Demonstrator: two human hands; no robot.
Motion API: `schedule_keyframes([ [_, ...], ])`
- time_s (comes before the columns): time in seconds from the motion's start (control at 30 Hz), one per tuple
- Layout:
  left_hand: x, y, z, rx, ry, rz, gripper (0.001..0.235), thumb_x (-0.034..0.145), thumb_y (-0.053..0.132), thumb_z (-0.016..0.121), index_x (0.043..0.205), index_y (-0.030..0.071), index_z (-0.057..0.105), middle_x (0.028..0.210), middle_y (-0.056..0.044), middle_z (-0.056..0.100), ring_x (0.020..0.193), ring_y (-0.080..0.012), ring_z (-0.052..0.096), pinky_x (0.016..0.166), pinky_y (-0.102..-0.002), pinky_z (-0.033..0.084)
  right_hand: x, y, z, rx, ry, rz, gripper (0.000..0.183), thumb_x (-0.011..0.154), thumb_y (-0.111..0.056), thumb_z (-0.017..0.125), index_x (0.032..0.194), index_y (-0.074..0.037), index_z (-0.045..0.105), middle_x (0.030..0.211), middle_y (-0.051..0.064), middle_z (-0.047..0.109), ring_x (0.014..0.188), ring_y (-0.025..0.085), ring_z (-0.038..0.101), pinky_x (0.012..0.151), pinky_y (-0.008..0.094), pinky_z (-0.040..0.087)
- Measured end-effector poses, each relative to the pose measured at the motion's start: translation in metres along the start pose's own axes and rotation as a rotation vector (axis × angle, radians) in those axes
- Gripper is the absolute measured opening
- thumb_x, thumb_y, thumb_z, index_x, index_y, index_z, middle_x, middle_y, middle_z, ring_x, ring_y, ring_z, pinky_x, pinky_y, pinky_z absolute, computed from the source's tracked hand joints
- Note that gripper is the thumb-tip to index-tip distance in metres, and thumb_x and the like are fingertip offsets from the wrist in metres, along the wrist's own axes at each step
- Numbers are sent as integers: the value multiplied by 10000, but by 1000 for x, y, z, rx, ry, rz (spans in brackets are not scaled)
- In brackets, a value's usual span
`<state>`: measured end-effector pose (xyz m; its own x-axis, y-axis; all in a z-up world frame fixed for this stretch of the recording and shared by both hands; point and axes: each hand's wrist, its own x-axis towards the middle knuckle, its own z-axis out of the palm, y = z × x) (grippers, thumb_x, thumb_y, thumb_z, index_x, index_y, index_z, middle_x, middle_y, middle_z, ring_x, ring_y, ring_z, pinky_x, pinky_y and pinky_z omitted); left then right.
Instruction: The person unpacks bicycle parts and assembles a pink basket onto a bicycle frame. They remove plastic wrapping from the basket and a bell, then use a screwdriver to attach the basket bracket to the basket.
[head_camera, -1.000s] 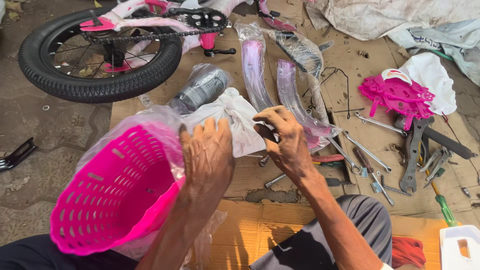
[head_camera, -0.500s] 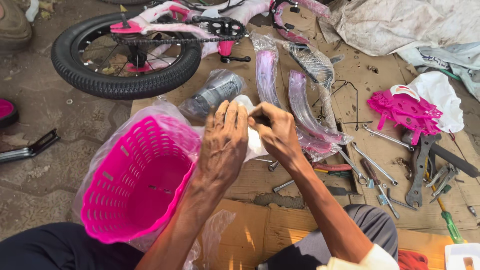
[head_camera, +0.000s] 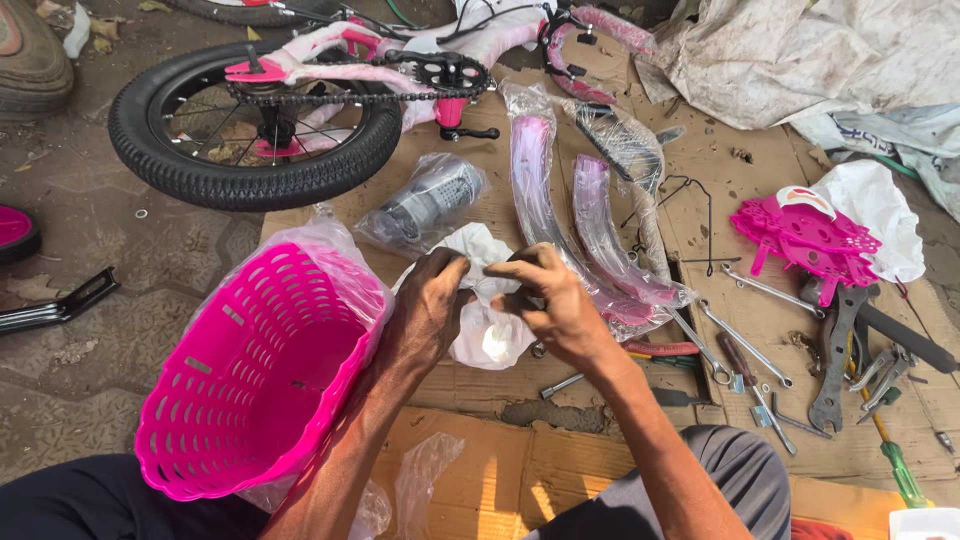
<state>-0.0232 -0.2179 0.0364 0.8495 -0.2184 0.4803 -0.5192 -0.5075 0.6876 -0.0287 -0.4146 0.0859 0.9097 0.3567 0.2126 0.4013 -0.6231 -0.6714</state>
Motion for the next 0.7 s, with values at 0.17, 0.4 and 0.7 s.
schedule_keyframes([
  [0.17, 2, 5, -1, 212, -61, -89, 162, 811, -21, 661, 965, 23, 638, 1010, -152, 645, 1013, -373, 641, 855, -476, 523, 7, -17, 8, -268, -21, 98, 335, 768, -48, 793, 1088, -61, 692, 1093, 132, 609, 985, 307, 647, 821, 387, 513],
  [0.4, 5, 5, 6, 291, 173, -18, 158, 852, -39, 620, 1004, -26, 580, 1033, -216, 625, 960, -379, 667, 747, -437, 577, 7, -19, 0, 158, 114, 61, 114, 818, 39, 728, 887, -27, 664, 1047, 46, 604, 941, 170, 650, 800, 327, 563],
  [0.7, 21, -16, -30, 185, 189, -498, 227, 869, -49, 614, 1085, 17, 591, 1022, -191, 642, 967, -393, 660, 838, -493, 541, -41, -3, -47, 527, 292, 390, 82, 954, -96, 677, 986, -35, 631, 1011, 53, 601, 908, 107, 586, 845, 278, 534],
])
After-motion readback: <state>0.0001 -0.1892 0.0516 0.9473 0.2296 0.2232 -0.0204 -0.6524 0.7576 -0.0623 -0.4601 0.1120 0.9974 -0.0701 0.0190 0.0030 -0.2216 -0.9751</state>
